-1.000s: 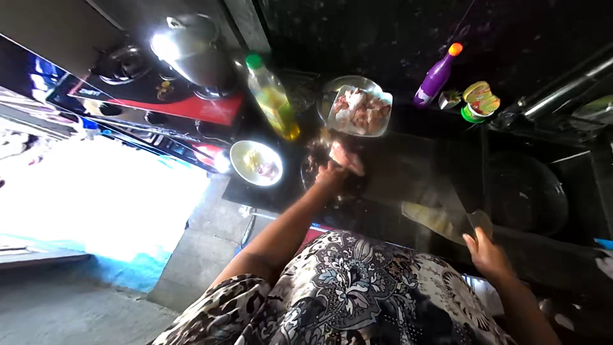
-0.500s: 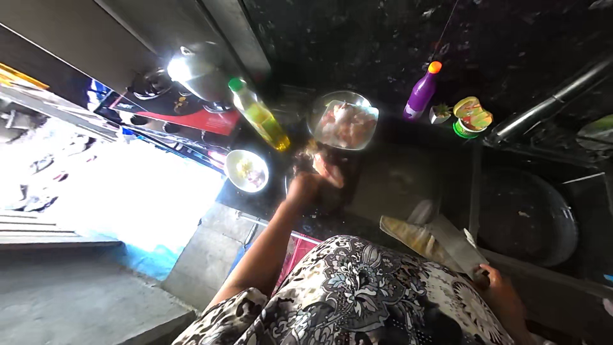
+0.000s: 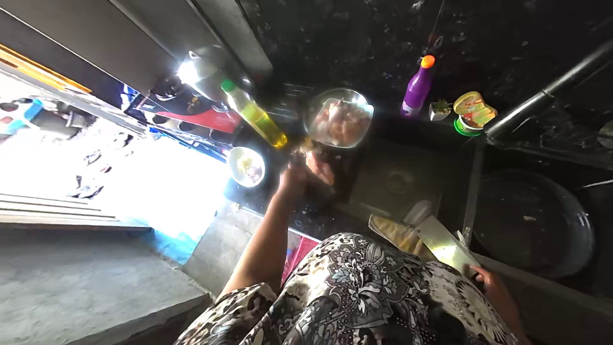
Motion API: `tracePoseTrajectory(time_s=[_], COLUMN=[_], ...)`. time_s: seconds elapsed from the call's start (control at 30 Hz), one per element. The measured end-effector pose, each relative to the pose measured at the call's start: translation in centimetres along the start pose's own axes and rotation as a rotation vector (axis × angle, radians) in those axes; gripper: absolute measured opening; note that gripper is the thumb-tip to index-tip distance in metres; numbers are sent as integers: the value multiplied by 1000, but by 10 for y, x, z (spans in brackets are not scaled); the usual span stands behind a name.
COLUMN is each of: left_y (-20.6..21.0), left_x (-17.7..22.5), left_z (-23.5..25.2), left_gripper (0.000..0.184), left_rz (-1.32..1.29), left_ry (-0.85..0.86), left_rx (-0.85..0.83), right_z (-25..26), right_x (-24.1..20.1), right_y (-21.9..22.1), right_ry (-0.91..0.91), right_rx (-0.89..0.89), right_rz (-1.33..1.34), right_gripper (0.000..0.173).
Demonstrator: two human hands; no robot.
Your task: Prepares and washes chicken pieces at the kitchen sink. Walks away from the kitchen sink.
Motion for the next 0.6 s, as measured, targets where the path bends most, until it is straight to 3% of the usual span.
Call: tracePoseTrajectory(time_s=[0.1,0.2,0.27,0.37,0.47,0.53,0.6], left_y=[-11,-24,-27,-25,-3,23,49], left_x=[-20,17,69,157,215,216,201], left_z=[-3,-1,3,16,45,81,111], left_gripper=[40,41,38,41,34,50,86], left_rz=[-567,-659,-509,-81,235,345,441], left_ry=[-107,-15,97,322,549,577,477], left_rx=[60,76,56,79,98,88,41], right_z=[-3,-7,-8,-9,-13,-21,-28], right_x=[5,1,-1,-3,-10,-22,-35], right_y=[-5,-11,-13,-12,-15,-22,-30], right_ry=[-8,26,48,15,19,95,157], right_rx=[18,75,91,147,195,159,118], right_rz=[99,162,156,102,60,37,12], right_gripper=[59,63,58,52,50,50,50])
Point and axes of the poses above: each hand's wrist, its own z-axis towards the middle knuckle, its own y-axis out of the palm, x = y × z, the point moved 4 cm from there along z, towards the middle knuckle, and after that the axes turned 6 degrees about -z, right-handed, at the moved point
